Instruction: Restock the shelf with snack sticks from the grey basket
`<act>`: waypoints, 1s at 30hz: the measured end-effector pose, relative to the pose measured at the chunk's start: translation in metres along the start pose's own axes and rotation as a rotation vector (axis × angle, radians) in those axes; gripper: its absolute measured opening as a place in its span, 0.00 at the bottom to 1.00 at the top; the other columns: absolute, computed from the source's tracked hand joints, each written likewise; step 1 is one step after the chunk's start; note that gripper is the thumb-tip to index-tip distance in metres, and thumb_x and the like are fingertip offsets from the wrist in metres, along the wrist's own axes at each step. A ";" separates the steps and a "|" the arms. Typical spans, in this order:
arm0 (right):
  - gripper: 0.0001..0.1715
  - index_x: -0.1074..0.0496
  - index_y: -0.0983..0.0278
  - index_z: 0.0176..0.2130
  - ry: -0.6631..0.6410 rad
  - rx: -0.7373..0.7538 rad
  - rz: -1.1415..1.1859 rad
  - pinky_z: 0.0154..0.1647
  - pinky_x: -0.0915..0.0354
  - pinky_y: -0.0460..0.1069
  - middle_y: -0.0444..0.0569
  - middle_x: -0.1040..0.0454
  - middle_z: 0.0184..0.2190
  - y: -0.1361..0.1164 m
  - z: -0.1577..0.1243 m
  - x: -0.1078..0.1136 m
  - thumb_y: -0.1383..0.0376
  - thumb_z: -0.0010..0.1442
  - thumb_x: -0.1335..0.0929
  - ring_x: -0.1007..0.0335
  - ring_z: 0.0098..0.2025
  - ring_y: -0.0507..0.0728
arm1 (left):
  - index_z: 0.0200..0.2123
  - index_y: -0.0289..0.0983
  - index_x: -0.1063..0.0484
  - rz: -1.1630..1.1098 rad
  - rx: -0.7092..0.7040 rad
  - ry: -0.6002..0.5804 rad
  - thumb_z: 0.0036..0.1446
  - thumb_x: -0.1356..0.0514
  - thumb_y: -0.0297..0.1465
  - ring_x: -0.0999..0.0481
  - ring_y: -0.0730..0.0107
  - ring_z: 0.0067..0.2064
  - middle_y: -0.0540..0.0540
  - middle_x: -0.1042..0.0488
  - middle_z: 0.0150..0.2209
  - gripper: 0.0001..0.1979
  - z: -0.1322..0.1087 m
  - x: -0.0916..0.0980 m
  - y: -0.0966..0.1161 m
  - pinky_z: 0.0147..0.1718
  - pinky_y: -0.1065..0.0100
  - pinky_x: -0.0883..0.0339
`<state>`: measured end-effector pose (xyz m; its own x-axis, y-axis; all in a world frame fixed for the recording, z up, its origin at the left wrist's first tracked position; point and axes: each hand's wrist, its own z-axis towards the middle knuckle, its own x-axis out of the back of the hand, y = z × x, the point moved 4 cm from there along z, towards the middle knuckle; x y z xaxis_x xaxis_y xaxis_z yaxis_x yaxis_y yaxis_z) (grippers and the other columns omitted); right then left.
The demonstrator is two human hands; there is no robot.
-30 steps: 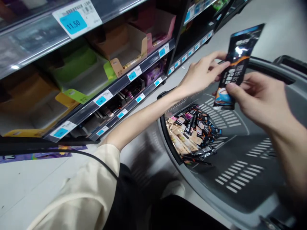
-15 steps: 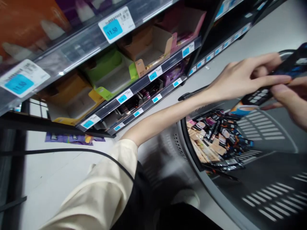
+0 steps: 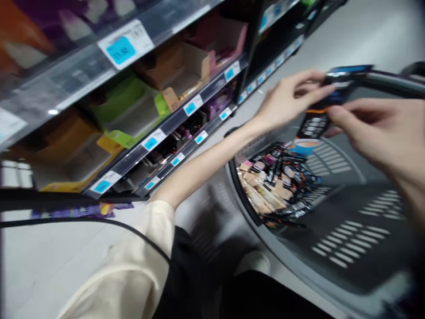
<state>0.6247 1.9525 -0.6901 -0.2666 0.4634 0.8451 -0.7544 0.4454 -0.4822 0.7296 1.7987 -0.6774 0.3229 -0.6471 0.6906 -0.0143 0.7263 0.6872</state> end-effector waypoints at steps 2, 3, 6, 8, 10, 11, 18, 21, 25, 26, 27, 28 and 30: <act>0.42 0.18 0.68 0.40 -0.017 -0.033 0.190 0.34 0.32 0.50 0.61 0.22 0.32 -0.010 0.002 -0.001 0.32 0.61 0.30 0.28 0.29 0.51 | 0.65 0.42 0.28 -0.224 -0.008 0.037 0.77 0.49 0.38 0.24 0.64 0.62 0.47 0.18 0.56 0.20 0.005 -0.004 -0.011 0.65 0.65 0.34; 0.42 0.18 0.68 0.39 0.002 -0.024 0.298 0.33 0.31 0.50 0.59 0.22 0.31 -0.013 0.004 -0.003 0.31 0.57 0.27 0.28 0.28 0.50 | 0.62 0.43 0.27 -0.323 -0.008 0.044 0.74 0.44 0.40 0.23 0.59 0.61 0.47 0.17 0.51 0.19 0.008 -0.007 -0.016 0.62 0.62 0.32; 0.42 0.20 0.66 0.34 0.120 0.051 0.594 0.27 0.32 0.49 0.55 0.23 0.28 -0.013 0.010 -0.007 0.31 0.47 0.22 0.30 0.25 0.51 | 0.50 0.42 0.24 -0.543 0.054 0.145 0.67 0.35 0.40 0.22 0.56 0.54 0.47 0.17 0.40 0.12 0.008 -0.012 -0.029 0.54 0.62 0.30; 0.40 0.22 0.65 0.31 0.155 0.079 0.698 0.24 0.33 0.48 0.53 0.24 0.26 -0.011 0.012 -0.009 0.33 0.44 0.20 0.31 0.23 0.51 | 0.44 0.41 0.24 -0.620 0.082 0.214 0.65 0.33 0.35 0.21 0.61 0.47 0.49 0.20 0.34 0.07 0.006 -0.011 -0.030 0.48 0.65 0.30; 0.39 0.25 0.65 0.28 0.142 0.087 0.737 0.21 0.35 0.48 0.52 0.25 0.25 -0.010 0.013 -0.010 0.35 0.41 0.18 0.32 0.22 0.51 | 0.40 0.40 0.25 -0.665 0.087 0.236 0.64 0.34 0.31 0.21 0.66 0.41 0.51 0.23 0.30 0.03 0.003 -0.009 -0.027 0.43 0.66 0.32; 0.40 0.26 0.65 0.28 0.138 0.087 0.746 0.21 0.36 0.48 0.52 0.25 0.24 -0.011 0.014 -0.010 0.35 0.40 0.18 0.33 0.21 0.51 | 0.40 0.39 0.25 -0.685 0.096 0.232 0.64 0.34 0.29 0.21 0.67 0.40 0.51 0.23 0.29 0.03 0.002 -0.008 -0.025 0.42 0.67 0.33; 0.39 0.29 0.61 0.32 0.251 0.016 0.783 0.28 0.30 0.52 0.50 0.24 0.28 -0.002 0.013 -0.008 0.33 0.45 0.20 0.29 0.28 0.54 | 0.45 0.36 0.29 -0.844 0.168 0.024 0.63 0.32 0.27 0.24 0.73 0.33 0.51 0.21 0.29 0.10 -0.007 -0.013 -0.010 0.36 0.69 0.36; 0.35 0.28 0.60 0.38 0.214 -0.055 0.810 0.42 0.24 0.55 0.50 0.21 0.34 0.004 0.013 -0.010 0.36 0.52 0.21 0.25 0.39 0.57 | 0.46 0.34 0.29 -0.752 0.205 -0.063 0.55 0.28 0.22 0.25 0.74 0.30 0.54 0.24 0.25 0.18 -0.012 -0.017 -0.010 0.36 0.69 0.35; 0.36 0.26 0.61 0.42 0.103 -0.124 0.847 0.43 0.22 0.54 0.49 0.21 0.37 0.003 0.010 -0.012 0.38 0.52 0.20 0.23 0.43 0.57 | 0.46 0.34 0.29 -0.688 0.206 -0.021 0.52 0.27 0.21 0.24 0.74 0.30 0.56 0.27 0.24 0.21 -0.011 -0.017 -0.017 0.36 0.71 0.35; 0.36 0.26 0.61 0.43 0.067 -0.128 0.849 0.41 0.22 0.53 0.49 0.21 0.37 0.000 0.008 -0.013 0.39 0.50 0.19 0.23 0.43 0.58 | 0.47 0.35 0.29 -0.685 0.204 -0.012 0.52 0.27 0.21 0.24 0.74 0.30 0.56 0.27 0.24 0.21 -0.010 -0.017 -0.019 0.36 0.71 0.35; 0.37 0.26 0.61 0.42 0.033 -0.128 0.849 0.40 0.21 0.52 0.48 0.21 0.37 -0.003 0.007 -0.013 0.40 0.47 0.17 0.22 0.44 0.58 | 0.47 0.35 0.29 -0.685 0.204 -0.006 0.52 0.26 0.21 0.23 0.74 0.30 0.56 0.27 0.24 0.21 -0.009 -0.017 -0.020 0.36 0.71 0.35; 0.37 0.26 0.62 0.41 0.007 -0.126 0.848 0.38 0.21 0.52 0.48 0.21 0.37 -0.006 0.006 -0.014 0.41 0.45 0.16 0.22 0.44 0.59 | 0.47 0.35 0.29 -0.687 0.206 -0.003 0.53 0.26 0.22 0.23 0.74 0.30 0.56 0.27 0.24 0.21 -0.009 -0.018 -0.021 0.36 0.71 0.34; 0.37 0.26 0.62 0.40 -0.006 -0.116 0.845 0.36 0.21 0.51 0.48 0.21 0.36 -0.010 0.004 -0.014 0.44 0.42 0.15 0.21 0.44 0.60 | 0.48 0.36 0.30 -0.699 0.211 -0.002 0.53 0.26 0.23 0.22 0.74 0.30 0.56 0.26 0.25 0.22 -0.009 -0.018 -0.021 0.37 0.72 0.34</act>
<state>0.6337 1.9382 -0.6962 -0.7154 0.6719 0.1916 -0.2343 0.0276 -0.9718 0.7322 1.7969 -0.7062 0.3218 -0.9438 0.0750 0.0123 0.0834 0.9964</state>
